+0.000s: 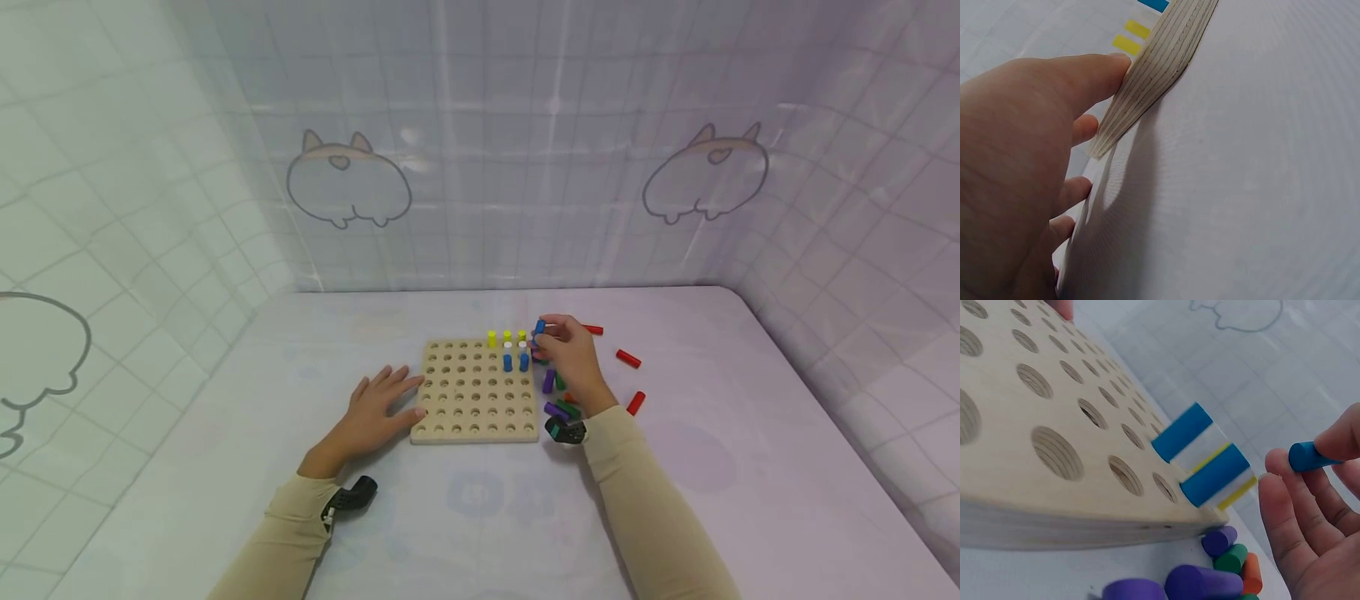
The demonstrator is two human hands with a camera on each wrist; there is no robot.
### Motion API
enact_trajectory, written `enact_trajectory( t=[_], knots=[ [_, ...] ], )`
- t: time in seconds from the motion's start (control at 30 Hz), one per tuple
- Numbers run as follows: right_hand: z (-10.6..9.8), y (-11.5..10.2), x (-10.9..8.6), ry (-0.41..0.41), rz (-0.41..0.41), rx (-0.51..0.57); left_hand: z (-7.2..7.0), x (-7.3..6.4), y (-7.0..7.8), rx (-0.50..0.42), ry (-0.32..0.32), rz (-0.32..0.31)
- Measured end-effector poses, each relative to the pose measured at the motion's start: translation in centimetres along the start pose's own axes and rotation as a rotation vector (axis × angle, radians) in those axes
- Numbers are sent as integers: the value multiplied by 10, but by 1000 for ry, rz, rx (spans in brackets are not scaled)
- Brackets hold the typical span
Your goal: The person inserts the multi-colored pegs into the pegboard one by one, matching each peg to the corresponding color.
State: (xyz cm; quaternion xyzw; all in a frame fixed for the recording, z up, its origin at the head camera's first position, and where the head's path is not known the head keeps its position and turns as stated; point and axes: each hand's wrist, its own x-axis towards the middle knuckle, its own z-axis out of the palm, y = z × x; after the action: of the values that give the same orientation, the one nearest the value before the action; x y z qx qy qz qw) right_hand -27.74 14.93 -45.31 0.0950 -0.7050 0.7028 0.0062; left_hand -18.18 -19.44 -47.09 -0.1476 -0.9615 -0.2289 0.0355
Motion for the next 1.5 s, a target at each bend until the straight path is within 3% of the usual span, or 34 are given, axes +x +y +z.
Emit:
enact_trajectory(
  t=[0.2, 0.73, 0.87, 1.27, 1.5],
  knots=[
    [6, -4, -1, -68, -64, -65, 1, 1, -2, -5, -2, -2],
    [15, -3, 1, -126, -192, -133, 1, -1, -5, -7, 3, 2],
    [18, -5, 1, -130, -198, -158, 1, -1, -3, -15, 5, 4],
    [33, -1, 7, -254, -216, -267, 1, -3, 2, -15, -3, -16],
    [37, -2, 3, -259, -202, -286, -2, -4, 2, -18, 1, -16]
  ],
)
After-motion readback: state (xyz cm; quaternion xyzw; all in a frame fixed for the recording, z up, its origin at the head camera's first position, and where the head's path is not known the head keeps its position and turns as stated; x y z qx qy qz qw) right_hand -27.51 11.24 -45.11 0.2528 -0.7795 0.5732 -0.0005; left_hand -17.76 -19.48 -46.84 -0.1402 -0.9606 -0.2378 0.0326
